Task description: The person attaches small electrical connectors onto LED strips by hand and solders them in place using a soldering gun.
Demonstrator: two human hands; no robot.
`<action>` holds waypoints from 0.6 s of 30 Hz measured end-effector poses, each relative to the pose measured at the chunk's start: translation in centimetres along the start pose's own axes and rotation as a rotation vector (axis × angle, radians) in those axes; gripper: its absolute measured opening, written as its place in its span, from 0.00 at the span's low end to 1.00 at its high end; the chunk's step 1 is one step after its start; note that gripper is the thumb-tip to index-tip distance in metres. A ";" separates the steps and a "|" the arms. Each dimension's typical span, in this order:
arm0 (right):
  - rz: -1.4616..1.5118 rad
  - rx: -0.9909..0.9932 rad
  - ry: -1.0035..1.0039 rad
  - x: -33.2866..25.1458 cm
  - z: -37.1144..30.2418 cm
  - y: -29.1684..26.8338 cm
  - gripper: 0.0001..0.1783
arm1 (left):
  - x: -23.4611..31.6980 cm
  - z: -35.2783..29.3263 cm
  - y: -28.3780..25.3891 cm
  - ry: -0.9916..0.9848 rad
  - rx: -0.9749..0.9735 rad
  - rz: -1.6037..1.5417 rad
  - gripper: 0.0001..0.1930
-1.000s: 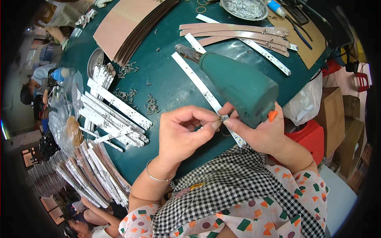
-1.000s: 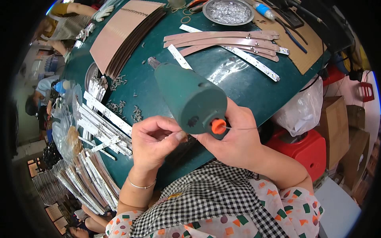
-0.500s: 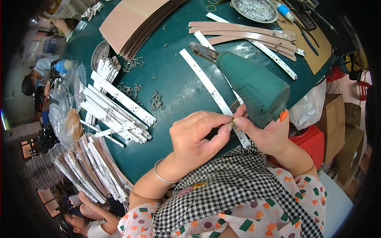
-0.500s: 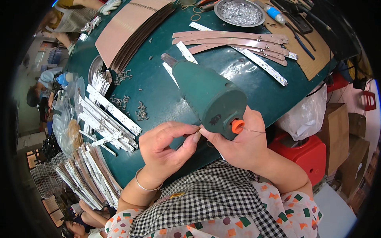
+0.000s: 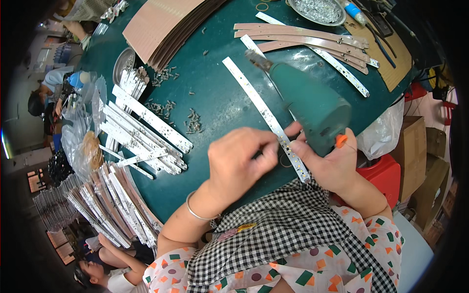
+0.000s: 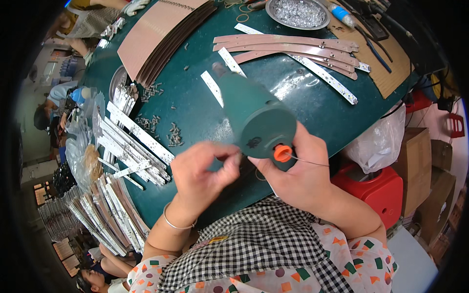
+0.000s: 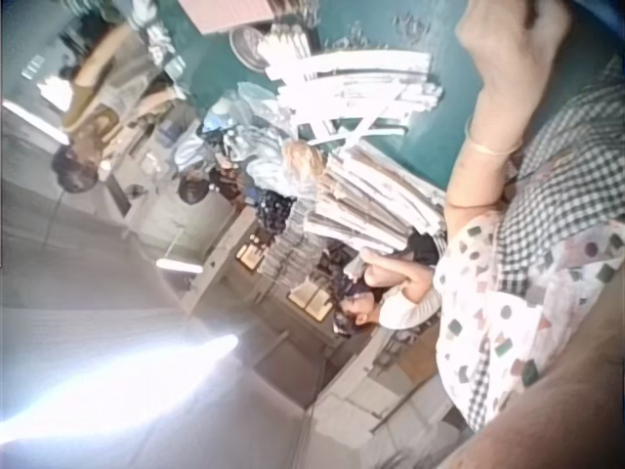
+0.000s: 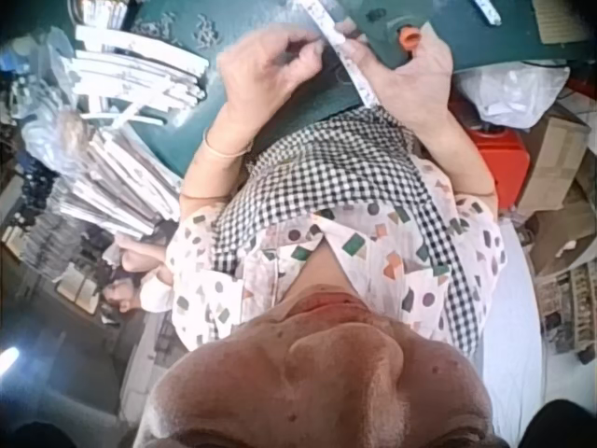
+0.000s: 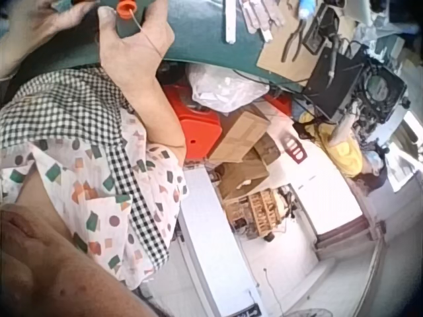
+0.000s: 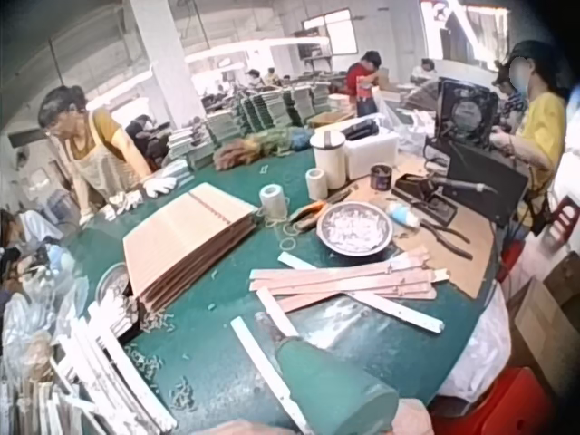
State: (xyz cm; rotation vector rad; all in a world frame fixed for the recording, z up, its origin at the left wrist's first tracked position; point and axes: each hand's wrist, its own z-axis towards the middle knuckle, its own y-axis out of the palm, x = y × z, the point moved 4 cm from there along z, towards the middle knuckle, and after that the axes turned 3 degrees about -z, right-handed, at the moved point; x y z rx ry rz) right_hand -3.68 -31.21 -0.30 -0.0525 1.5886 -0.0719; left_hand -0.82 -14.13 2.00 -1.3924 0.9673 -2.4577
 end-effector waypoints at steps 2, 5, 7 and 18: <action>0.023 0.060 -0.025 -0.2 -0.2 -0.3 0.15 | -2.7 0.1 -0.3 -0.193 0.069 0.000 0.04; 0.091 0.102 -0.026 -0.7 -0.6 -1.5 0.16 | -5.6 0.8 0.1 -0.347 0.071 0.047 0.05; 0.123 0.075 0.025 -0.3 -1.1 -2.4 0.16 | -6.4 1.0 0.4 -0.373 0.062 0.055 0.05; 0.074 0.059 0.156 0.1 -3.2 -4.5 0.17 | -6.8 0.8 0.6 -0.371 -0.004 0.005 0.05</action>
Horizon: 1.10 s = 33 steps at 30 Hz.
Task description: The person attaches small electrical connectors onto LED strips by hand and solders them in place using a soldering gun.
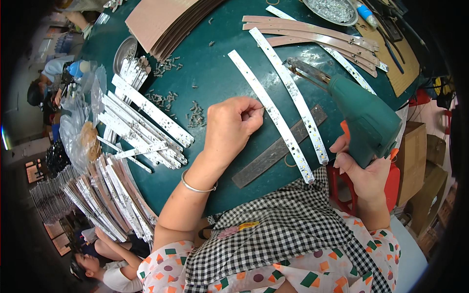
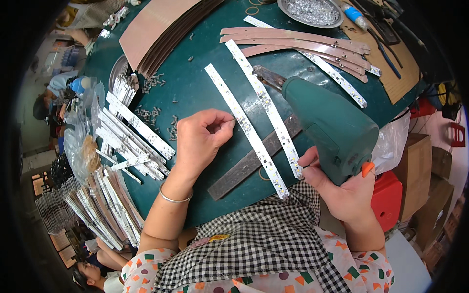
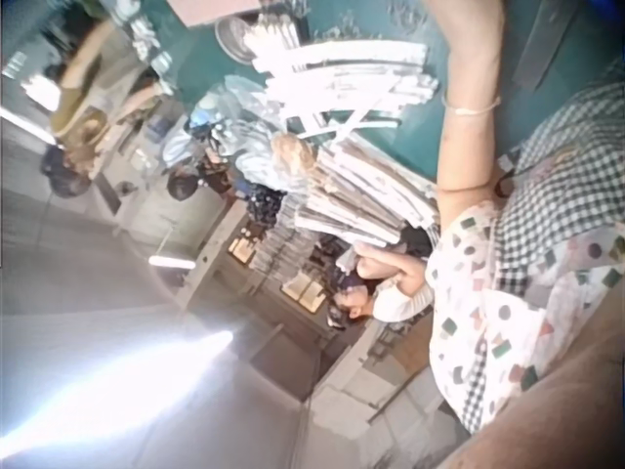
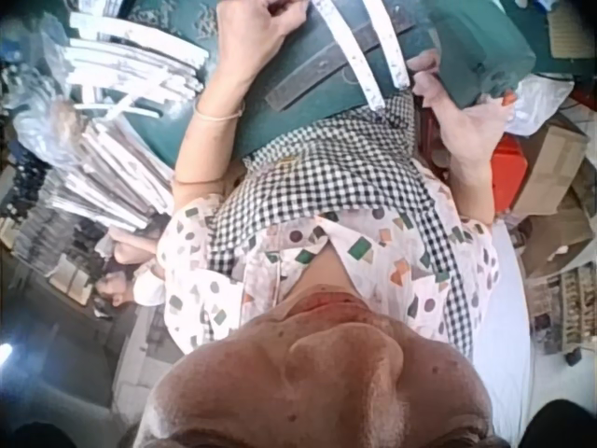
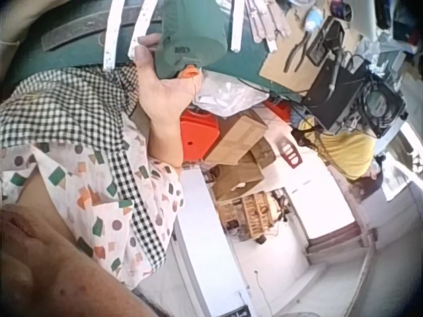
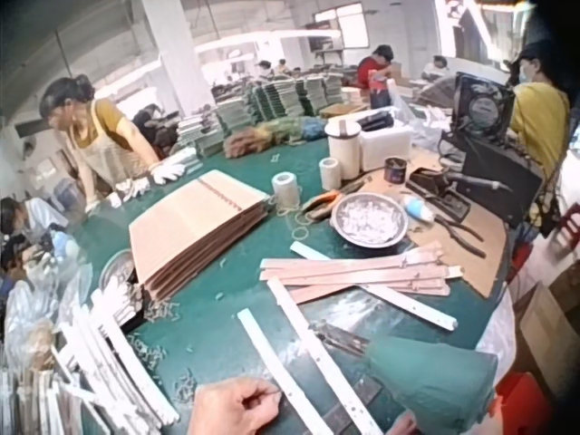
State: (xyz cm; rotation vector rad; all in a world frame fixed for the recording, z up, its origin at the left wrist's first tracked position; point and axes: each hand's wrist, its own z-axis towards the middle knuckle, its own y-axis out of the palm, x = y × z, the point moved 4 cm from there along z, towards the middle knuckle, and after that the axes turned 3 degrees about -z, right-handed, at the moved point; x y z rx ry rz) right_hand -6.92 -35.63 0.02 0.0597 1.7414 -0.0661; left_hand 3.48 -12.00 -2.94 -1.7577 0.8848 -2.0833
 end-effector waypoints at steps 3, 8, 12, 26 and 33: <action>0.025 0.015 0.004 0.1 0.0 0.0 0.19 | 0.1 -0.2 0.0 0.050 0.022 -0.005 0.05; 0.094 -0.032 0.086 -0.5 -0.3 -0.2 0.23 | 0.2 -0.4 0.0 0.197 0.062 0.069 0.05; 0.135 -0.059 0.054 -0.3 -0.7 -0.7 0.25 | 0.7 -0.2 0.0 0.336 0.079 0.146 0.05; 0.127 -0.125 0.124 1.2 -1.1 -1.6 0.34 | 0.6 -0.4 0.4 0.470 0.075 0.187 0.08; 0.150 -0.159 0.136 1.1 -1.1 -0.8 0.28 | 0.4 -0.5 0.5 0.463 0.108 0.172 0.07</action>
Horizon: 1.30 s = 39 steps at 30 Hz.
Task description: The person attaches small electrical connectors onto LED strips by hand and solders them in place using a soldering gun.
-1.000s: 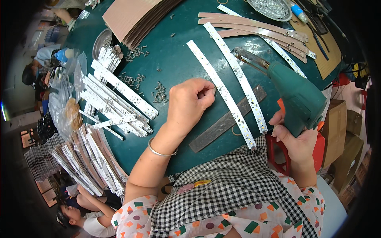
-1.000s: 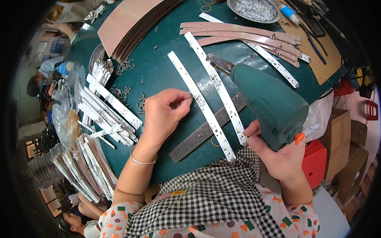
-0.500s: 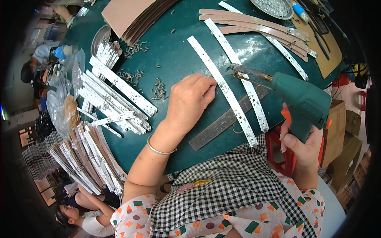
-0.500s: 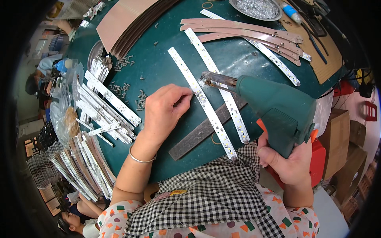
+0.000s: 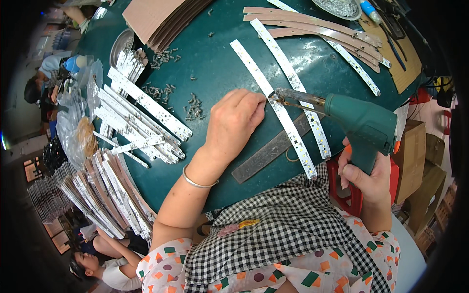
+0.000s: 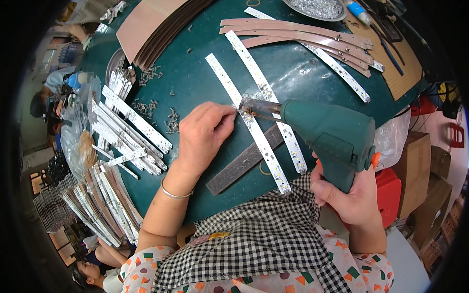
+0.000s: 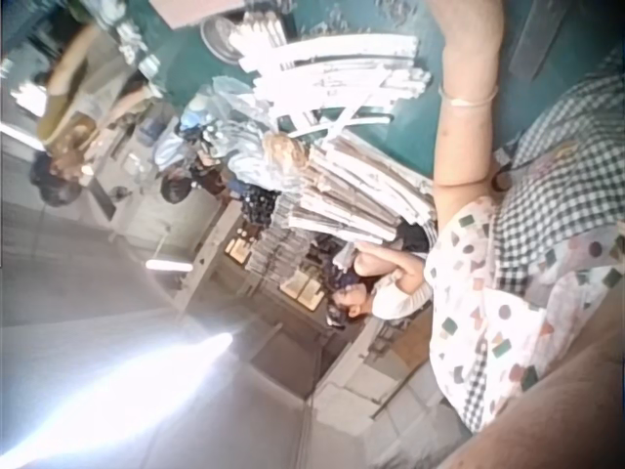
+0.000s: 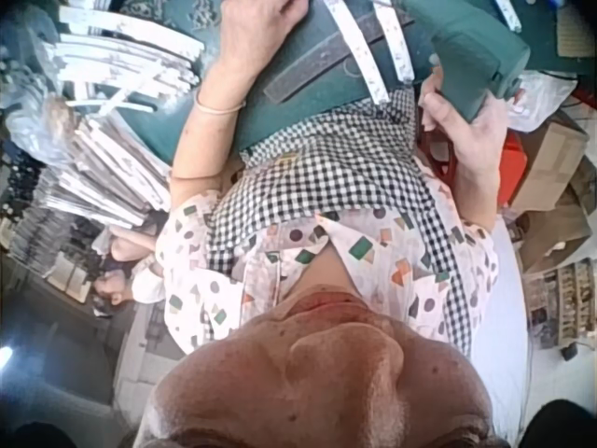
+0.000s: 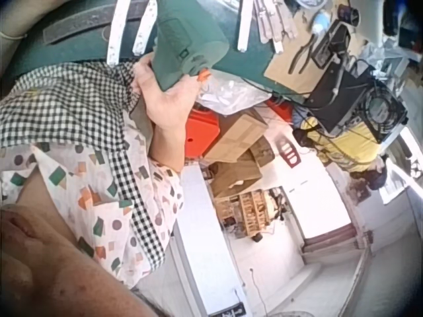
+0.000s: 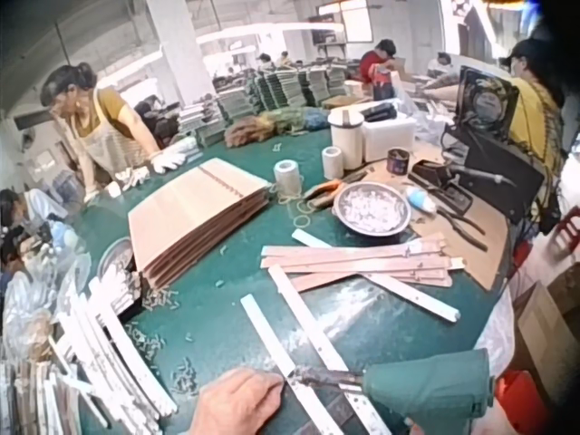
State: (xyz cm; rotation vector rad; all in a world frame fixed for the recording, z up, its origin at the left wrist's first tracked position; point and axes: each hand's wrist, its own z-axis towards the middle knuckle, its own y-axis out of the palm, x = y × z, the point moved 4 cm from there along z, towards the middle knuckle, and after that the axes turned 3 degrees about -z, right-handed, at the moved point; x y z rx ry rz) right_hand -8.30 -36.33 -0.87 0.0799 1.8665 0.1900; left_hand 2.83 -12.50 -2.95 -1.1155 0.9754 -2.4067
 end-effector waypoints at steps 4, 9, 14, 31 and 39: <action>-0.005 0.005 0.027 -0.2 0.1 0.1 0.26 | -0.1 0.1 0.0 -0.026 -0.010 -0.007 0.07; -0.030 -0.009 0.061 -0.4 0.3 0.1 0.23 | -0.1 0.4 0.0 -0.030 -0.067 0.001 0.07; -0.050 0.058 0.086 0.5 0.1 -0.2 0.28 | 0.2 0.6 0.0 -0.030 -0.112 0.046 0.07; 0.016 0.122 -0.116 -0.2 0.3 -1.3 0.40 | 0.2 0.6 -0.1 -0.019 -0.085 0.021 0.08; 0.104 0.049 -0.031 0.0 0.6 -1.3 0.38 | 0.0 0.4 -0.5 -0.036 -0.069 0.008 0.06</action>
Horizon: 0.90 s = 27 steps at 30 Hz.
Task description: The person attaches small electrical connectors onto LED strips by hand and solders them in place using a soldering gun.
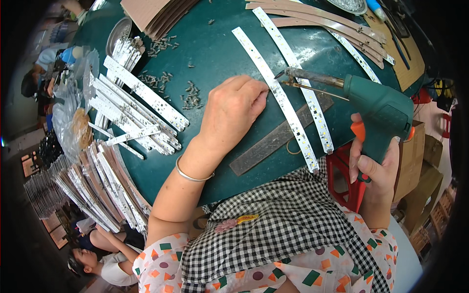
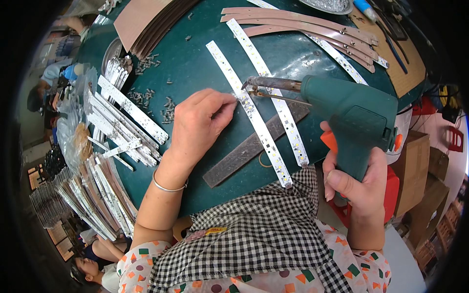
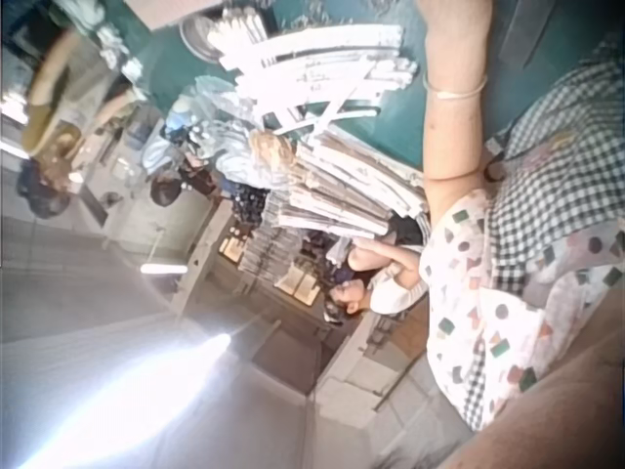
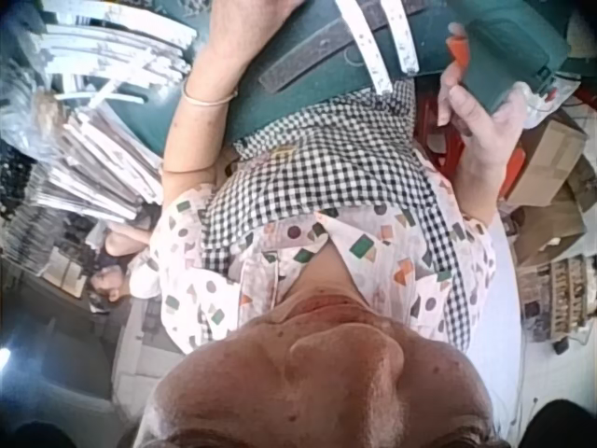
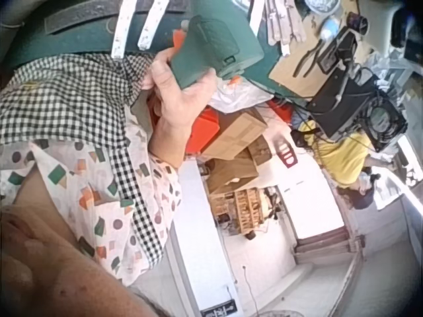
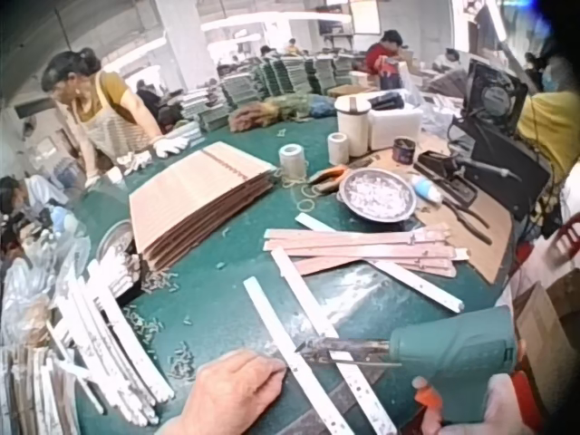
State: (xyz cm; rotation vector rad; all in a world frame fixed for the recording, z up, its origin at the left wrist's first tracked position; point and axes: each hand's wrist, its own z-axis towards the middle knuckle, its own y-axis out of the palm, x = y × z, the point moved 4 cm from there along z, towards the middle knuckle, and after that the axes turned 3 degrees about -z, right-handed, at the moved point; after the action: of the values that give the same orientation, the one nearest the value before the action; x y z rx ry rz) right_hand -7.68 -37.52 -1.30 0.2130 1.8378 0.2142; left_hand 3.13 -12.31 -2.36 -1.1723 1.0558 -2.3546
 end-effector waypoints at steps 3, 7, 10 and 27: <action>0.036 0.052 -0.060 -0.2 0.2 -0.1 0.39 | 0.2 0.1 -0.6 -0.065 -0.046 -0.028 0.06; 0.002 0.114 -0.185 -0.7 0.7 0.2 0.44 | -0.9 0.0 -2.9 -0.183 -0.107 -0.021 0.06; 0.036 0.053 -0.121 -0.4 0.5 -1.2 0.42 | -3.8 0.7 -6.4 -0.304 -0.008 0.164 0.07; -0.043 0.048 -0.139 -1.2 1.9 1.8 0.32 | 3.2 1.8 -3.5 -0.108 -0.085 -0.276 0.05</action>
State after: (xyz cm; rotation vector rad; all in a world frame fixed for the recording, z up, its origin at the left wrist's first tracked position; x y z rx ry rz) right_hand -5.46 -35.97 -0.24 0.2161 1.7087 0.1228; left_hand 2.75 -12.61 2.69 -1.5479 1.0233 -2.4335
